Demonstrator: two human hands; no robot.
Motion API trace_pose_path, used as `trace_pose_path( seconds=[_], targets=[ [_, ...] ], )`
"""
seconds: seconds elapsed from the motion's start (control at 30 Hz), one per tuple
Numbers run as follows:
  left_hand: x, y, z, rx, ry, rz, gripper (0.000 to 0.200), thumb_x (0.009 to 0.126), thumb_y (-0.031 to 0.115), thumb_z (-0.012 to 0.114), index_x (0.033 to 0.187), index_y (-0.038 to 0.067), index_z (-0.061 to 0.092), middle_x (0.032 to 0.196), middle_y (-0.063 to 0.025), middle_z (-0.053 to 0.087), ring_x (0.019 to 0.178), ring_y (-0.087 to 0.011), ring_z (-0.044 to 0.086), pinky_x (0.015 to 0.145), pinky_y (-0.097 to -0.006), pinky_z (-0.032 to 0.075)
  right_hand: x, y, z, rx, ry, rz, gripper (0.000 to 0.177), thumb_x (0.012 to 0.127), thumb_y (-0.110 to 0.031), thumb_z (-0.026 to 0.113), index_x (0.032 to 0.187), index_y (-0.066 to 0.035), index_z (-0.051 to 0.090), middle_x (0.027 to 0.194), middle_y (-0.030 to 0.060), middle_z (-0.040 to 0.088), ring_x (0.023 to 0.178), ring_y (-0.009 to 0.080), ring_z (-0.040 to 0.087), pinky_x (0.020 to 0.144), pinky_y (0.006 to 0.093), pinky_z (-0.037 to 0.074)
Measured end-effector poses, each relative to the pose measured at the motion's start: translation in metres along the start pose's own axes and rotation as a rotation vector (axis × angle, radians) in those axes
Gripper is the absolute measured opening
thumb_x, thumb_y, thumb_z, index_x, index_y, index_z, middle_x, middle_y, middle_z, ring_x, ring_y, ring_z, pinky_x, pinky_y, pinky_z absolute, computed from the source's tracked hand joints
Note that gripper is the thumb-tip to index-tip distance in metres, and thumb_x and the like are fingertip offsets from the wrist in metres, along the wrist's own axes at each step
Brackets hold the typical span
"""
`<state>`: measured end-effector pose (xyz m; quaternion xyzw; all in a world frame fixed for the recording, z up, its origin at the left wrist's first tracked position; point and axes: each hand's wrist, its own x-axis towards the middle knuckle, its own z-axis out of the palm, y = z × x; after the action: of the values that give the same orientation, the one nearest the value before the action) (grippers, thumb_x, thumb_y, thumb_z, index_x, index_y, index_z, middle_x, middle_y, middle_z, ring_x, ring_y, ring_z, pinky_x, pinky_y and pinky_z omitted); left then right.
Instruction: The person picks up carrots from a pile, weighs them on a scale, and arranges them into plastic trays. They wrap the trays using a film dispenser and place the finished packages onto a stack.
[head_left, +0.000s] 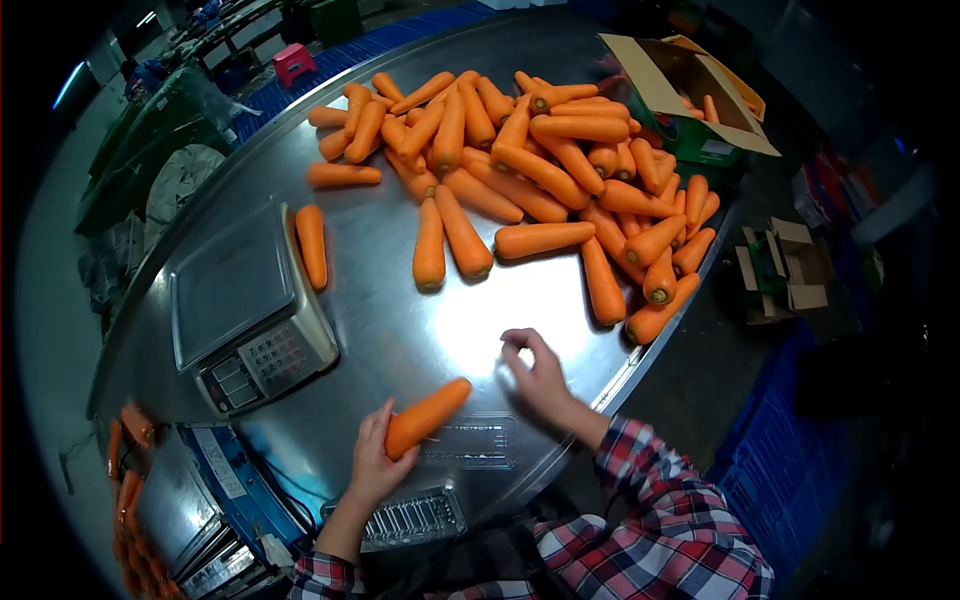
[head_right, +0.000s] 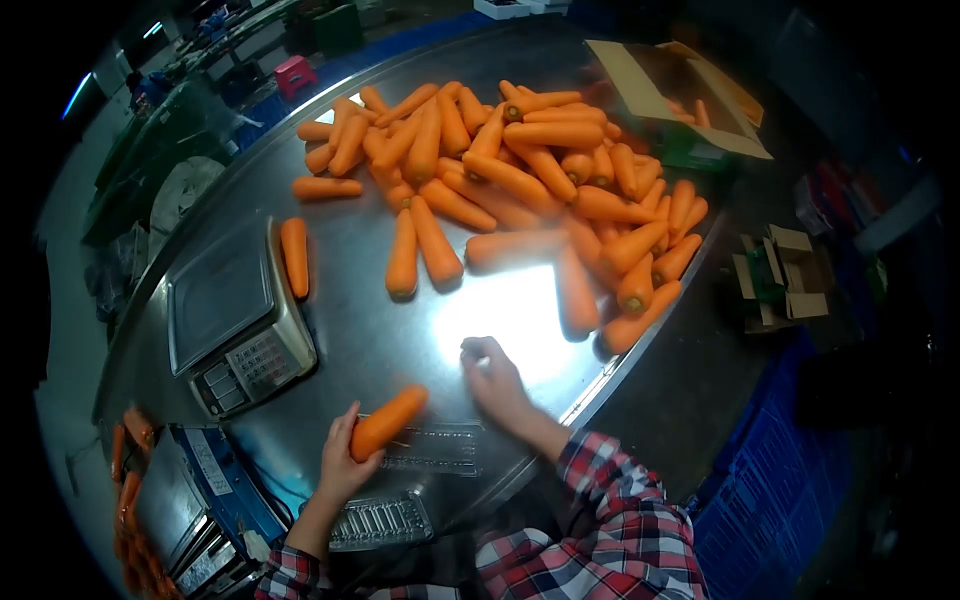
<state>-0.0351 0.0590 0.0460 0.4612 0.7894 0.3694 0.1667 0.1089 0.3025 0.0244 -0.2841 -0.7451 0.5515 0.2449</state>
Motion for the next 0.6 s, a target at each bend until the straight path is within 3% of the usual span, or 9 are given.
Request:
trace_pose_path(
  seconds=[0.03, 0.17, 0.23, 0.3, 0.37, 0.43, 0.5, 0.57, 0.6],
  targets=[
    [0.001, -0.007, 0.004, 0.103, -0.032, 0.055, 0.063, 0.066, 0.009, 0.072, 0.124, 0.004, 0.049, 0.109, -0.0148, 0.053, 0.105, -0.0333, 0.051, 0.091, -0.0396, 0.043, 0.018, 0.015, -0.009, -0.046, 0.097, -0.019, 0.023, 0.088, -0.011, 0.056, 0.107, 0.000, 0.053, 0.094, 0.0115, 0.057, 0.090, 0.0213, 0.057, 0.085, 0.0304, 0.045],
    [0.007, -0.023, 0.006, 0.341, -0.249, 0.190, 0.059, 0.065, 0.014, 0.071, 0.120, 0.006, 0.052, 0.108, -0.0143, 0.053, 0.103, -0.0314, 0.051, 0.090, -0.0409, 0.042, 0.094, 0.029, -0.040, -0.635, 0.170, -0.321, 0.035, 0.082, -0.010, 0.059, 0.114, 0.000, 0.050, 0.109, 0.0173, 0.052, 0.104, 0.0311, 0.051, 0.092, 0.0379, 0.041],
    [0.010, -0.023, 0.005, 0.409, -0.272, 0.256, 0.060, 0.066, 0.016, 0.071, 0.122, 0.007, 0.051, 0.109, -0.0141, 0.053, 0.104, -0.0305, 0.051, 0.090, -0.0402, 0.041, 0.124, 0.023, -0.038, -0.810, 0.145, -0.260, 0.044, 0.076, -0.007, 0.060, 0.118, -0.002, 0.048, 0.115, 0.0187, 0.049, 0.111, 0.0352, 0.046, 0.098, 0.0429, 0.035],
    [0.005, -0.025, 0.006, 0.428, -0.309, 0.253, 0.061, 0.067, 0.017, 0.070, 0.123, 0.007, 0.050, 0.110, -0.0141, 0.053, 0.104, -0.0305, 0.051, 0.091, -0.0404, 0.041, 0.153, 0.047, -0.032, -1.067, 0.207, -0.514, 0.056, 0.071, -0.006, 0.062, 0.124, -0.004, 0.044, 0.113, 0.0178, 0.050, 0.111, 0.0346, 0.046, 0.097, 0.0449, 0.035],
    [0.001, -0.032, 0.006, 0.391, -0.371, 0.147, 0.061, 0.067, 0.016, 0.070, 0.124, 0.006, 0.049, 0.112, -0.0144, 0.053, 0.105, -0.0313, 0.050, 0.091, -0.0416, 0.041, 0.176, 0.062, -0.020, -1.258, 0.102, -0.352, 0.067, 0.068, -0.007, 0.064, 0.130, -0.007, 0.040, 0.110, 0.0158, 0.051, 0.106, 0.0329, 0.048, 0.092, 0.0441, 0.037],
    [0.004, -0.031, 0.001, 0.295, -0.344, 0.117, 0.062, 0.069, 0.015, 0.070, 0.125, 0.005, 0.046, 0.113, -0.0153, 0.053, 0.106, -0.0329, 0.050, 0.093, -0.0423, 0.041, 0.180, 0.037, -0.026, -1.326, -0.075, -0.307, 0.072, 0.067, -0.011, 0.067, 0.133, -0.011, 0.038, 0.106, 0.0129, 0.052, 0.101, 0.0318, 0.049, 0.089, 0.0419, 0.039],
    [0.001, -0.032, 0.000, 0.245, -0.341, 0.082, 0.062, 0.069, 0.015, 0.070, 0.125, 0.003, 0.046, 0.114, -0.0160, 0.052, 0.107, -0.0337, 0.049, 0.094, -0.0422, 0.041, 0.174, 0.011, -0.037, -1.373, -0.225, -0.388, 0.060, 0.074, -0.022, 0.061, 0.130, -0.011, 0.044, 0.104, 0.0142, 0.051, 0.100, 0.0312, 0.049, 0.088, 0.0425, 0.038],
    [0.005, -0.036, 0.001, 0.212, -0.314, 0.096, 0.061, 0.070, 0.015, 0.070, 0.125, 0.004, 0.046, 0.113, -0.0155, 0.053, 0.106, -0.0331, 0.050, 0.094, -0.0410, 0.041, 0.163, -0.002, -0.054, -1.262, -0.175, -0.547, 0.060, 0.069, -0.023, 0.067, 0.126, -0.015, 0.047, 0.101, 0.0138, 0.050, 0.099, 0.0320, 0.049, 0.084, 0.0420, 0.040],
    [0.003, -0.037, 0.002, 0.203, -0.300, 0.106, 0.061, 0.071, 0.016, 0.070, 0.126, 0.005, 0.046, 0.112, -0.0146, 0.054, 0.106, -0.0321, 0.050, 0.094, -0.0397, 0.041, 0.150, -0.024, -0.061, -1.252, -0.131, -0.523, 0.060, 0.068, -0.021, 0.070, 0.123, -0.013, 0.048, 0.101, 0.0138, 0.052, 0.099, 0.0316, 0.050, 0.084, 0.0404, 0.042]
  ],
)
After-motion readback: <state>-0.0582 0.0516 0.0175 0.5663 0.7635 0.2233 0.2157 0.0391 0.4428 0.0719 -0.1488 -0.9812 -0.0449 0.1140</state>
